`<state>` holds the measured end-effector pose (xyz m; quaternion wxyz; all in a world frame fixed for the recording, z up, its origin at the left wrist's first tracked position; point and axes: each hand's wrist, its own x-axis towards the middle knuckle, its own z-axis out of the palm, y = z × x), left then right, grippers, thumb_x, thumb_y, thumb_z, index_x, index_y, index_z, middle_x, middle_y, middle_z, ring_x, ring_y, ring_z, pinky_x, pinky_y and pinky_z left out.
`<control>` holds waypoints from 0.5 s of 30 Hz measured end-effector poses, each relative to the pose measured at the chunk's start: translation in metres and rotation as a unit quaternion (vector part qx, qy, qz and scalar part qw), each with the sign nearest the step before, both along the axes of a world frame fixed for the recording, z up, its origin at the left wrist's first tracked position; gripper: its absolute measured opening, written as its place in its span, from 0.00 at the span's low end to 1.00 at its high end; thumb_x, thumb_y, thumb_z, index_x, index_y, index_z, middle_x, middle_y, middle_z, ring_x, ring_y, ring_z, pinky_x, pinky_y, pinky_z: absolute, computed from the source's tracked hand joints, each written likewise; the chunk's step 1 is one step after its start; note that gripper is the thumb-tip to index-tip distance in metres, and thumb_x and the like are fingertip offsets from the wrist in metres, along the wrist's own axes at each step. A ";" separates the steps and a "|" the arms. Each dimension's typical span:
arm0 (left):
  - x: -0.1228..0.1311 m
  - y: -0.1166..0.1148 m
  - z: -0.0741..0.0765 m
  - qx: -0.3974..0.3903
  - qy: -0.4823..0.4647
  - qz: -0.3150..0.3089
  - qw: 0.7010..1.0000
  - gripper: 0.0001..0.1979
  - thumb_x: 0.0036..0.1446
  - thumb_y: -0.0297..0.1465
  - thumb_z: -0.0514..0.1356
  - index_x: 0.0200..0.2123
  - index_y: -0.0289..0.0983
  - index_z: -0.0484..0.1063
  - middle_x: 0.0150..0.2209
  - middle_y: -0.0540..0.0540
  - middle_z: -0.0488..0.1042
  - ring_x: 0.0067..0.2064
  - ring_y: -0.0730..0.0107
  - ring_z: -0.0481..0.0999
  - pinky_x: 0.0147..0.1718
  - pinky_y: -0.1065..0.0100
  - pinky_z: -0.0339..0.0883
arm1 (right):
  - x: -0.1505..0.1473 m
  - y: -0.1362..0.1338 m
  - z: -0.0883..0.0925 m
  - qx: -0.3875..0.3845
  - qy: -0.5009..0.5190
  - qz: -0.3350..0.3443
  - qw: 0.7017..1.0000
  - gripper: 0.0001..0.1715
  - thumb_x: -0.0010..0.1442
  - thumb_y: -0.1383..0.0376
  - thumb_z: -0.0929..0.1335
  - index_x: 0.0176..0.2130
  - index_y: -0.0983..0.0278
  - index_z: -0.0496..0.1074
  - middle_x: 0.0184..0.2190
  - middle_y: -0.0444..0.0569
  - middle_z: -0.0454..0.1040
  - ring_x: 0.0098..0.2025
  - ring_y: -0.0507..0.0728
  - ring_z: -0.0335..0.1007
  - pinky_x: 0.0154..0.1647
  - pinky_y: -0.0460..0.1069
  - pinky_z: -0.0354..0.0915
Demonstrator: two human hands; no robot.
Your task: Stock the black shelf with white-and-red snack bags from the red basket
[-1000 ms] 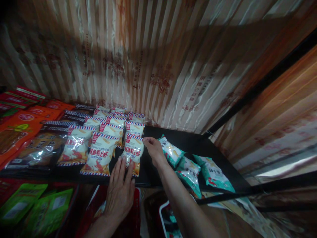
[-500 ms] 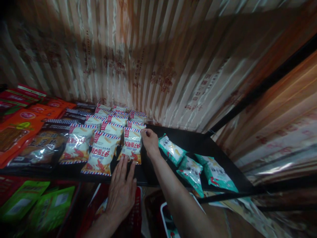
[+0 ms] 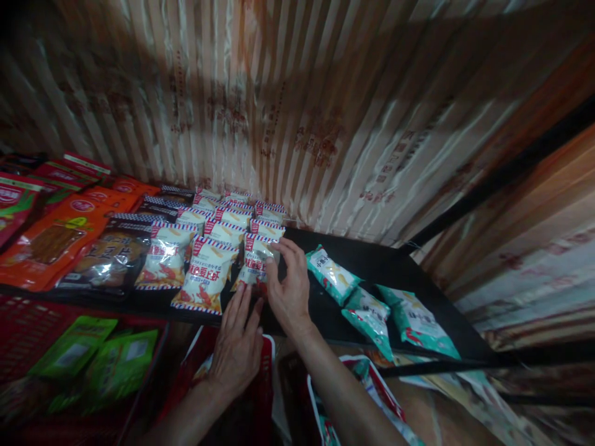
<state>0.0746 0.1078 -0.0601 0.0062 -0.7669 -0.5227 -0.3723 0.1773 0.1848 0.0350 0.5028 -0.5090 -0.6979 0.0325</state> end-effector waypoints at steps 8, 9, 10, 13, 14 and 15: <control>-0.021 -0.016 0.007 0.040 -0.014 -0.074 0.996 0.20 0.55 0.18 0.47 0.50 0.28 0.68 0.59 0.33 0.62 0.67 0.57 0.45 0.56 0.53 0.63 | -0.014 -0.044 -0.014 -0.034 0.038 0.012 0.999 0.12 0.61 0.64 0.62 0.44 0.60 0.69 0.49 0.53 0.68 0.53 0.59 0.64 0.55 0.59 0.60; -0.024 -0.018 0.008 0.047 -0.022 -0.095 0.994 0.20 0.55 0.18 0.47 0.49 0.28 0.68 0.58 0.33 0.64 0.66 0.58 0.48 0.56 0.55 0.64 | -0.017 -0.055 -0.016 -0.046 0.055 0.010 0.997 0.11 0.61 0.64 0.62 0.43 0.60 0.69 0.49 0.53 0.68 0.53 0.59 0.64 0.54 0.59 0.61; -0.027 -0.021 0.009 0.050 -0.031 -0.113 0.992 0.20 0.55 0.18 0.47 0.49 0.28 0.69 0.56 0.34 0.66 0.66 0.60 0.50 0.56 0.56 0.64 | -0.020 -0.067 -0.016 -0.055 0.075 0.006 0.996 0.11 0.61 0.63 0.62 0.43 0.60 0.70 0.48 0.53 0.69 0.52 0.59 0.65 0.53 0.58 0.62; -0.035 -0.030 0.012 0.014 -0.050 -0.122 0.991 0.20 0.55 0.18 0.48 0.49 0.30 0.69 0.55 0.37 0.69 0.63 0.63 0.58 0.55 0.59 0.66 | -0.025 -0.118 -0.002 -0.062 0.128 -0.006 0.990 0.09 0.60 0.62 0.64 0.41 0.59 0.71 0.45 0.53 0.71 0.50 0.60 0.66 0.48 0.57 0.65; -0.038 -0.033 0.013 -0.010 -0.046 -0.114 0.992 0.19 0.55 0.19 0.49 0.48 0.32 0.70 0.55 0.38 0.69 0.61 0.63 0.61 0.54 0.59 0.66 | -0.025 -0.141 0.007 -0.066 0.135 -0.003 0.989 0.10 0.61 0.62 0.64 0.41 0.59 0.71 0.46 0.53 0.70 0.51 0.61 0.66 0.48 0.57 0.66; -0.041 -0.036 0.014 -0.039 -0.035 -0.102 0.993 0.19 0.54 0.19 0.50 0.47 0.33 0.71 0.55 0.38 0.69 0.60 0.63 0.63 0.54 0.59 0.67 | -0.022 -0.165 0.018 -0.066 0.135 0.012 0.989 0.11 0.62 0.62 0.63 0.44 0.58 0.71 0.47 0.53 0.69 0.51 0.61 0.66 0.48 0.56 0.66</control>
